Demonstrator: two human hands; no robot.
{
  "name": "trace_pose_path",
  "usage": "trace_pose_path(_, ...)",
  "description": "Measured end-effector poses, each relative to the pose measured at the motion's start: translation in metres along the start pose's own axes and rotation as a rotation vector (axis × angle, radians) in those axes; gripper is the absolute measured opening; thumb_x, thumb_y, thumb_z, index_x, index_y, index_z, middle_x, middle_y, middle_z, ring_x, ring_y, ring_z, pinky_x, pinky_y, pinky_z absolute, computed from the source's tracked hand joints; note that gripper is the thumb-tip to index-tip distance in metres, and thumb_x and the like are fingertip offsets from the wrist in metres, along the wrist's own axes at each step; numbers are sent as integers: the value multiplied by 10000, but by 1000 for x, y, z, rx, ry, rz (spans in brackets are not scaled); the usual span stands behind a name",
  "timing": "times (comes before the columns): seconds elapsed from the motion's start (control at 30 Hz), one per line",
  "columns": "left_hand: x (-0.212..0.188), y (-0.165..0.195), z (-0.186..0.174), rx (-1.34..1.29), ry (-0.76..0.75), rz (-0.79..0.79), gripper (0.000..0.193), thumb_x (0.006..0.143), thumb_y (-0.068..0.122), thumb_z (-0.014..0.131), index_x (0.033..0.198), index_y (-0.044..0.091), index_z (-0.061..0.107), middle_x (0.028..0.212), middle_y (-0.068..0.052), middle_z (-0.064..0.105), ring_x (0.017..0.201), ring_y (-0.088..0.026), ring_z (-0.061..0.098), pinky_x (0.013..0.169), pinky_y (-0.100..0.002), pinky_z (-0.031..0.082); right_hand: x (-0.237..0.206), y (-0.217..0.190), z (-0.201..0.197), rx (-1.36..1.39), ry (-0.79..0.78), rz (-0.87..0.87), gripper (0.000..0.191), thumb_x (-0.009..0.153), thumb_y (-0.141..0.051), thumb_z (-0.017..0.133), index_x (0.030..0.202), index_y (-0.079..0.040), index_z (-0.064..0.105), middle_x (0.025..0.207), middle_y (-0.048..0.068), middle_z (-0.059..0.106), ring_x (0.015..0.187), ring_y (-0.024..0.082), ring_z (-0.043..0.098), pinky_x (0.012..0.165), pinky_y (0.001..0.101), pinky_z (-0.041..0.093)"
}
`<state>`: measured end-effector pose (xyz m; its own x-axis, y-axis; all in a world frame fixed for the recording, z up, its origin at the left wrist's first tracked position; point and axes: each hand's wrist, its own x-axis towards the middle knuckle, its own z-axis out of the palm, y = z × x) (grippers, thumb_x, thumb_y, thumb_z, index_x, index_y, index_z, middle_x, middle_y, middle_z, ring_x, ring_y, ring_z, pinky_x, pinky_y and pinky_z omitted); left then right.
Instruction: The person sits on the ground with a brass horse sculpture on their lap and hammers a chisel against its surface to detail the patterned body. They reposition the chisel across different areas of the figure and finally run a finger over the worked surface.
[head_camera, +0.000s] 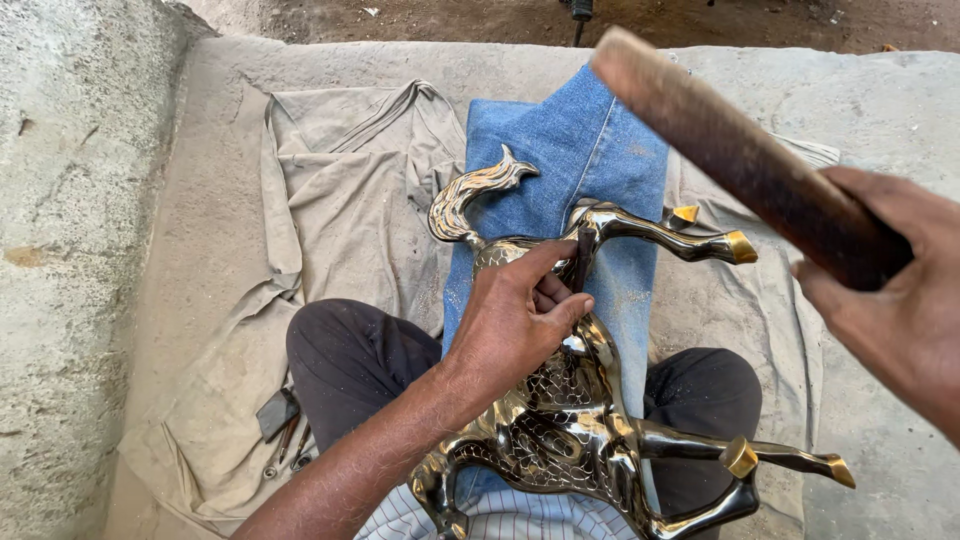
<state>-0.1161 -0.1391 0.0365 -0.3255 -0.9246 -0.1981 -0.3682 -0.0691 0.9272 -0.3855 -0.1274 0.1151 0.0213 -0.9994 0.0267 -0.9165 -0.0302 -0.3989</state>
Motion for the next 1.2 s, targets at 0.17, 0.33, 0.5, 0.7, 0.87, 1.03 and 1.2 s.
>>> trace_pose_path(0.17, -1, 1, 0, -10, 14, -9, 472, 844, 102, 797, 1282, 18, 643, 744, -74, 750, 644, -98, 725, 564, -285, 583, 31, -18, -11, -639, -504, 99, 576, 902, -66, 744, 1411, -322, 659, 977, -19, 790, 662, 115, 748, 667, 233, 675)
trace_pose_path(0.33, -12, -5, 4, -12, 98, -22, 345, 844, 114, 808, 1140, 28, 653, 737, -50, 708, 640, -87, 715, 526, -253, 604, 33, -37, -11, -359, -230, 33, 431, 961, -76, 720, 1374, -198, 703, 877, 80, 731, 582, 186, 685, 559, 295, 589)
trace_pose_path(0.5, -24, -17, 9, -78, 255, 83, 281, 841, 112, 836, 1006, 10, 633, 723, -42, 686, 663, -81, 704, 564, -243, 595, 31, -63, -18, -511, -164, -252, 493, 873, -55, 745, 1356, -123, 677, 956, 84, 745, 718, 172, 715, 714, 314, 605)
trace_pose_path(0.7, -31, -23, 14, -77, 306, 134, 268, 846, 116, 851, 968, 12, 636, 742, -45, 686, 686, -80, 693, 576, -241, 595, 12, -79, -29, -469, -174, -97, 428, 888, -45, 754, 1307, -128, 720, 868, 106, 678, 745, 211, 663, 717, 364, 584)
trace_pose_path(0.87, -41, -17, 16, -166, 314, 169, 320, 888, 125, 813, 1145, 13, 658, 851, -55, 740, 762, -78, 729, 628, -240, 640, -10, -45, -33, -307, -141, -162, 560, 804, -111, 815, 1349, -107, 683, 892, 100, 703, 783, 202, 651, 753, 369, 583)
trace_pose_path(1.03, -45, -8, 18, -42, 186, 224, 453, 882, 134, 816, 1274, 23, 618, 894, -84, 736, 769, -122, 742, 616, -264, 626, -37, -4, -17, 407, -18, -29, 442, 918, -181, 793, 1261, 4, 585, 872, 123, 674, 758, 166, 711, 737, 365, 630)
trace_pose_path(1.2, -42, -2, 17, 18, 82, 124, 458, 912, 123, 766, 1327, 50, 588, 848, -75, 745, 716, -131, 756, 601, -284, 626, -59, 8, -12, 334, -57, 79, 614, 846, -129, 826, 1386, -29, 552, 822, 124, 684, 728, 209, 745, 739, 349, 642)
